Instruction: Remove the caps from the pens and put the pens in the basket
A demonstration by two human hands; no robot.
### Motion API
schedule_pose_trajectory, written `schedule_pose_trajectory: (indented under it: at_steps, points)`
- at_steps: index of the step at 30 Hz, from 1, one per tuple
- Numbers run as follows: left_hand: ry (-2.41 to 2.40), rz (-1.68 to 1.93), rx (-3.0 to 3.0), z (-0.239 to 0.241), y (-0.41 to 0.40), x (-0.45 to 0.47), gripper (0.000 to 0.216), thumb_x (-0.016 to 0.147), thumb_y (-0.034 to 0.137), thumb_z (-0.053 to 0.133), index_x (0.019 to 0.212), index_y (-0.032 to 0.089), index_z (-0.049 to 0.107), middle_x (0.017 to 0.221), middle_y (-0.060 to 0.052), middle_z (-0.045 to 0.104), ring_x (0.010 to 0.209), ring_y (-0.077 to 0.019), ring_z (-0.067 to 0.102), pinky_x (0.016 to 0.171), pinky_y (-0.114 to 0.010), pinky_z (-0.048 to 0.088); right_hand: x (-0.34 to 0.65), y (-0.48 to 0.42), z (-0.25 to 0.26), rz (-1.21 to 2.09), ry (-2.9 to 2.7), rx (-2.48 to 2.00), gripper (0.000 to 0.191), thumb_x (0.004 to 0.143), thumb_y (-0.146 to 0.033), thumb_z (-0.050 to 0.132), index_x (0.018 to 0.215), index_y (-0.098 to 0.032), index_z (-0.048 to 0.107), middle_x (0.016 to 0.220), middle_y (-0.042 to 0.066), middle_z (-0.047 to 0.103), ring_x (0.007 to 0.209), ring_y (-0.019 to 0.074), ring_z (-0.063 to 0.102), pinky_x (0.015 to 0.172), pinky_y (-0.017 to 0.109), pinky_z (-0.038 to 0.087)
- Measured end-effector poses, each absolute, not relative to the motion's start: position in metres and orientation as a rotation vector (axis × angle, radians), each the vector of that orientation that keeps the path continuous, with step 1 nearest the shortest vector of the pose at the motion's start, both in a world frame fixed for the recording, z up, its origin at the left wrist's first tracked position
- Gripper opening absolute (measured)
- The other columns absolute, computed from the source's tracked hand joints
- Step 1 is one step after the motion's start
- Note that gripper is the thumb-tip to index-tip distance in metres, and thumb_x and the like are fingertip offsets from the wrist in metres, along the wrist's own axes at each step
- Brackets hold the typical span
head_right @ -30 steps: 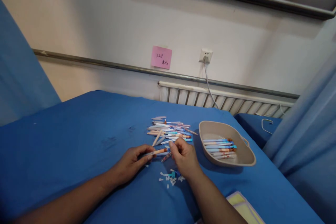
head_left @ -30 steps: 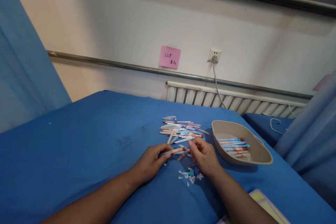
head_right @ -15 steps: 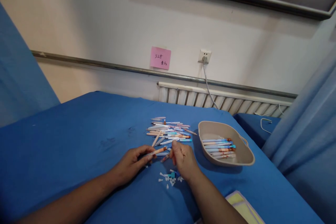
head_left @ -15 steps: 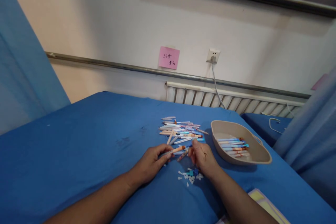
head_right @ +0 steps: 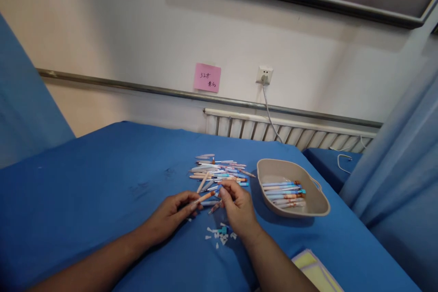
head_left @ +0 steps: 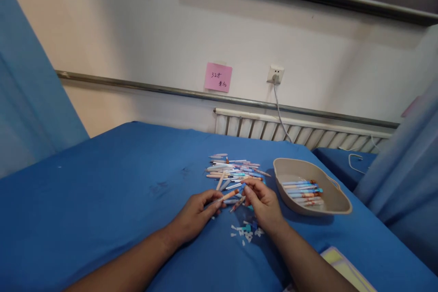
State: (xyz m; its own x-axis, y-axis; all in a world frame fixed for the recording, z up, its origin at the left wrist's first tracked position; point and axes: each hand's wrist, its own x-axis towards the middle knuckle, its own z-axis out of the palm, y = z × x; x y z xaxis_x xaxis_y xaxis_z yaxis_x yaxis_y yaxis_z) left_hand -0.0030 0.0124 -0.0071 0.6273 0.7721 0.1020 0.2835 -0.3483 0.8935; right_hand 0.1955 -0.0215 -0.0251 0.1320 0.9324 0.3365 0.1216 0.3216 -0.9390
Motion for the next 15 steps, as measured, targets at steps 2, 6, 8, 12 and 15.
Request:
schedule_pose_trajectory:
  at_steps: [2, 6, 8, 12, 15]
  points:
    - [0.834, 0.660, 1.915, -0.007, 0.013, -0.003, 0.028, 0.088, 0.037, 0.044, 0.096, 0.016, 0.060, 0.085, -0.002, 0.062, 0.073, -0.0139, 0.055, 0.069, -0.023, 0.043, 0.195, -0.021, -0.025, 0.819, -1.302, -1.082, 0.028, 0.082, -0.041, 0.053, 0.098, -0.019, 0.059, 0.071, 0.000, 0.058, 0.054, 0.0106, 0.051, 0.052, 0.023, 0.045]
    - [0.851, 0.647, 1.943, -0.004, 0.013, -0.004, 0.028, 0.088, 0.038, 0.044, 0.092, 0.016, 0.060, 0.081, -0.001, 0.062, 0.072, -0.0141, 0.055, 0.068, -0.023, 0.043, 0.195, -0.021, -0.021, 0.824, -1.311, -1.076, 0.027, 0.081, -0.043, 0.055, 0.091, -0.019, 0.059, 0.066, -0.001, 0.057, 0.053, 0.0105, 0.050, 0.051, 0.022, 0.044]
    - [0.862, 0.647, 1.955, -0.003, 0.012, -0.004, 0.028, 0.088, 0.038, 0.044, 0.092, 0.016, 0.060, 0.080, -0.001, 0.061, 0.072, -0.0140, 0.054, 0.068, -0.023, 0.043, 0.196, -0.022, -0.019, 0.785, -1.336, -1.110, 0.025, 0.080, -0.042, 0.055, 0.085, -0.018, 0.059, 0.063, -0.002, 0.055, 0.052, 0.0102, 0.048, 0.050, 0.021, 0.041]
    - [0.846, 0.647, 1.956, -0.003, 0.009, -0.002, 0.028, 0.088, 0.038, 0.043, 0.091, 0.016, 0.060, 0.078, 0.000, 0.061, 0.071, -0.0136, 0.053, 0.068, -0.022, 0.042, 0.197, -0.026, -0.015, 0.634, -1.414, -1.201, 0.024, 0.081, -0.039, 0.054, 0.069, -0.018, 0.053, 0.054, -0.005, 0.045, 0.048, 0.0082, 0.040, 0.048, 0.020, 0.034]
    - [0.830, 0.653, 1.945, -0.003, 0.006, 0.000, 0.028, 0.088, 0.039, 0.043, 0.090, 0.016, 0.060, 0.078, 0.000, 0.060, 0.070, -0.0133, 0.053, 0.069, -0.022, 0.042, 0.198, -0.027, -0.014, 0.565, -1.464, -1.219, 0.026, 0.082, -0.038, 0.052, 0.065, -0.019, 0.050, 0.053, -0.006, 0.042, 0.048, 0.0082, 0.038, 0.048, 0.020, 0.031]
